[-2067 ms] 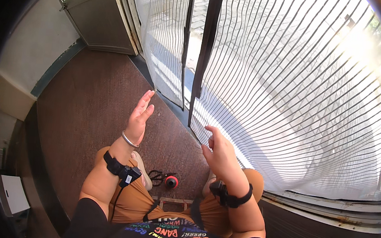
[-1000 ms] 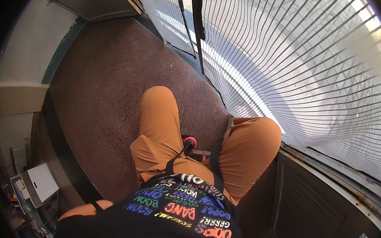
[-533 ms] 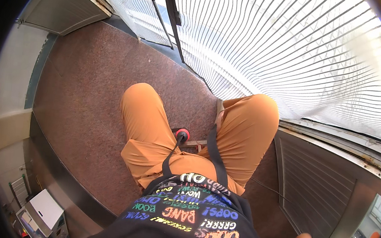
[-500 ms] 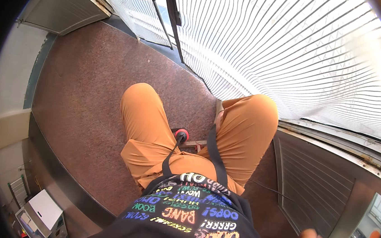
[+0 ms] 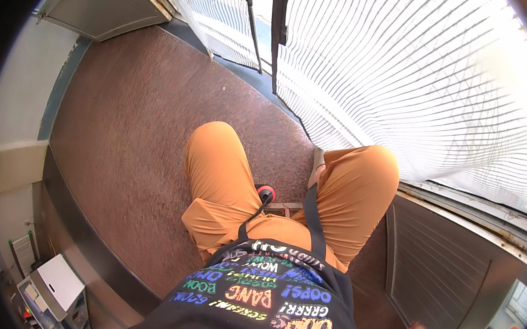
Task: The person threads a flexible magnetic strip into the edge of a mesh screen door by hand while seated.
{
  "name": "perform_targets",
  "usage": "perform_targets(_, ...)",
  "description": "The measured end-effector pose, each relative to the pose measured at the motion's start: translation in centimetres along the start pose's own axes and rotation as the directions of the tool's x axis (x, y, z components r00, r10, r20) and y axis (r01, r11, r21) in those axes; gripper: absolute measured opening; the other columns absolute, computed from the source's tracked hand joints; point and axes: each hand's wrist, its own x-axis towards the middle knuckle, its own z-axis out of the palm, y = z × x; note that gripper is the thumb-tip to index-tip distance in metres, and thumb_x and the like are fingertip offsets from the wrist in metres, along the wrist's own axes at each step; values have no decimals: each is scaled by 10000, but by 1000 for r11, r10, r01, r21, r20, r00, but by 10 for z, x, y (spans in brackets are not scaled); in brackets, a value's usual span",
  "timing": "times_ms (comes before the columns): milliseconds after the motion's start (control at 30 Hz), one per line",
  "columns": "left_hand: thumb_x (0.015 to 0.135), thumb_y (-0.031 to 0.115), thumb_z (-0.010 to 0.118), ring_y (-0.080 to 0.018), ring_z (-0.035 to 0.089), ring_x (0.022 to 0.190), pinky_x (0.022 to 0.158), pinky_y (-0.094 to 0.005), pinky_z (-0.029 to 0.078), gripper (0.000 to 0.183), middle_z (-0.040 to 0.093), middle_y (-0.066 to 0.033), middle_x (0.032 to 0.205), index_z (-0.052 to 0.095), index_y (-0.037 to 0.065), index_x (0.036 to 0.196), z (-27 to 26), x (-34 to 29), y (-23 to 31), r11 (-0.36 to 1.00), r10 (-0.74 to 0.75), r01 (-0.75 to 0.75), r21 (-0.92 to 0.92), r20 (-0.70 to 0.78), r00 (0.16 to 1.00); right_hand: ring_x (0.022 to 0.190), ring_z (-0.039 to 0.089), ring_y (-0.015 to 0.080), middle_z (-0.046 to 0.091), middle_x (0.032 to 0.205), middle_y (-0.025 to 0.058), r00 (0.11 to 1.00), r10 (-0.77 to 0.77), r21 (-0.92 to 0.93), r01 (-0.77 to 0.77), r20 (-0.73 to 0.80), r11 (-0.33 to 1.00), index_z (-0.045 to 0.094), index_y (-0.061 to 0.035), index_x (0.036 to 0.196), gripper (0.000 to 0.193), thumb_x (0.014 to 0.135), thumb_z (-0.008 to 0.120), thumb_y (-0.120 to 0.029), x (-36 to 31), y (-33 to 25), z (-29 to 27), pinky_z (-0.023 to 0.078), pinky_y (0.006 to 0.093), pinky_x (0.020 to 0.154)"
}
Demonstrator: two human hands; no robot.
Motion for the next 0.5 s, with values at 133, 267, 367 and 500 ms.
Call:
perform_targets(133, 660, 362, 739, -298, 583, 1029, 875, -386, 474, 519, 603, -147, 1113, 619, 99, 1091, 7, -15, -34, 993, -94, 94, 75, 3, 996, 459, 412, 162, 446, 546, 26, 957, 286, -253, -263, 57, 931, 579, -69, 741, 240, 887, 511, -248, -33, 76, 32, 324, 314, 426)
perform_targets(267, 653, 353, 743, -294, 608, 998, 854, -385, 491, 479, 630, -140, 1080, 655, 107, 1055, -15, -25, -57, 944, -182, 171, 281, 14, 983, 513, 426, 180, 461, 605, 33, 986, 155, -335, -128, 54, 933, 568, -66, 764, 251, 897, 513, -271, -34, 39, -8, 352, 333, 461)
perform_targets(367, 647, 345, 745, -291, 627, 975, 838, -385, 504, 450, 650, -135, 1055, 683, 112, 1027, -69, -22, -45, 768, -195, 171, 617, -30, 980, 553, 437, 193, 473, 649, 39, 981, -194, -414, 185, 21, 891, 560, -64, 780, 261, 904, 515, -289, -21, -38, -76, 372, 347, 487)
perform_targets(500, 648, 277, 726, -278, 671, 855, 761, -359, 531, 255, 691, -140, 875, 739, 103, 834, -180, -46, 109, 445, 217, -88, 891, -12, 976, 606, 451, 210, 488, 708, 47, 643, -755, -453, 716, 132, 531, 549, -61, 802, 277, 914, 517, -312, -48, -218, -126, 400, 367, 522)
